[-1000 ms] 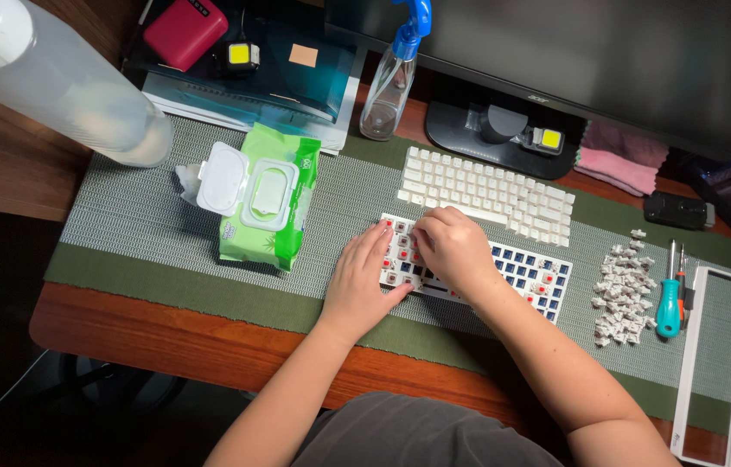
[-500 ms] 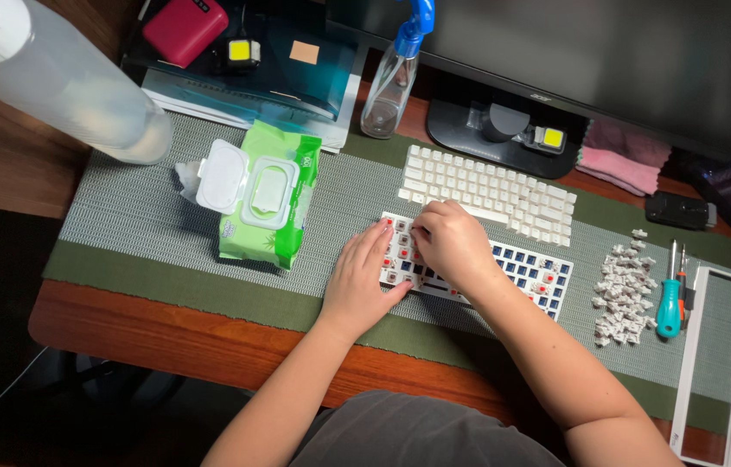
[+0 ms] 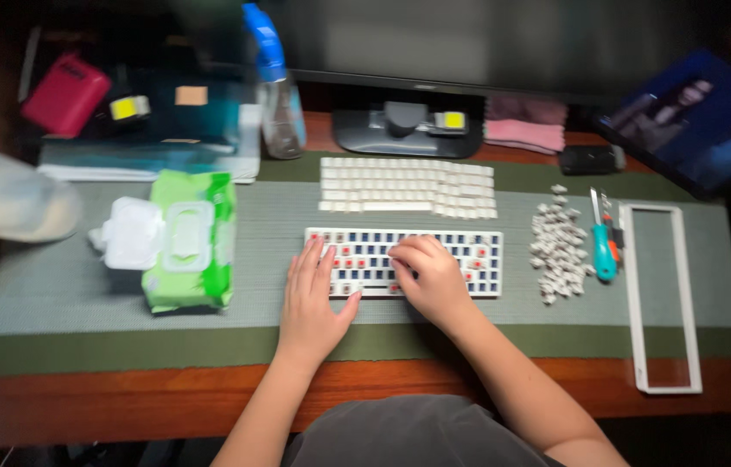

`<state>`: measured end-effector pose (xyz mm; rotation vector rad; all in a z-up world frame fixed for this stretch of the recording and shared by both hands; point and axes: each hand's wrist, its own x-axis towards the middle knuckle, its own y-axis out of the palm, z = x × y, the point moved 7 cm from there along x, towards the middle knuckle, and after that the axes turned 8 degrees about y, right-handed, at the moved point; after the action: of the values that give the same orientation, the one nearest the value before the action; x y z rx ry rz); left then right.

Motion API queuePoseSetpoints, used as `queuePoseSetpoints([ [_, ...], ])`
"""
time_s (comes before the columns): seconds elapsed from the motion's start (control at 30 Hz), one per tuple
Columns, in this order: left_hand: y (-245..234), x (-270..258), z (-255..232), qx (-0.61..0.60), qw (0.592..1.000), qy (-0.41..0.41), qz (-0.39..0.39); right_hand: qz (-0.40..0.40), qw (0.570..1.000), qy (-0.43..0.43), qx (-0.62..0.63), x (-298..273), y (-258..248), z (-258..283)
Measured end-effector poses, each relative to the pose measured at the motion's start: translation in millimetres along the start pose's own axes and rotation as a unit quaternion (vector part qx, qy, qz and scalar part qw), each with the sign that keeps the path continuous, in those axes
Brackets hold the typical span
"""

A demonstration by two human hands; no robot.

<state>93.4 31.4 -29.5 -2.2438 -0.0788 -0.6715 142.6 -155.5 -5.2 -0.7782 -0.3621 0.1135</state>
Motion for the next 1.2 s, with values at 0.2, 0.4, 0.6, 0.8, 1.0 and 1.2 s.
queuePoseSetpoints([
  [0.2, 32.4, 17.3, -40.4, -0.046, 0.996, 0.053, 0.06, -0.12, 0.985, 0.07, -0.105, -46.3, -68.2, -72.1],
  [0.4, 68.0, 33.6, -69.8, -0.063, 0.989, 0.094, 0.092, -0.202, 0.951, 0.158, -0.174, -68.6, -118.1, -132.7],
  [0.6, 88.0, 37.7, -82.4, -0.077, 0.985, 0.103, 0.11, -0.213, 0.937, 0.192, -0.201, -69.0, -131.2, -160.5],
  [0.8, 81.3, 38.9, -82.8, -0.073, 0.987, 0.103, 0.102, -0.234, 0.942, 0.152, -0.186, -68.2, -135.2, -151.9],
  [1.0, 64.2, 37.8, -94.0, -0.14, 0.98, 0.107, 0.093, -0.025, 0.778, 0.259, 0.572, -67.4, -70.9, -134.7],
  [1.2, 42.2, 38.5, -97.5, -0.222, 0.97, 0.075, 0.069, 0.15, 0.66, 0.314, 0.666, -79.7, -24.0, -93.8],
])
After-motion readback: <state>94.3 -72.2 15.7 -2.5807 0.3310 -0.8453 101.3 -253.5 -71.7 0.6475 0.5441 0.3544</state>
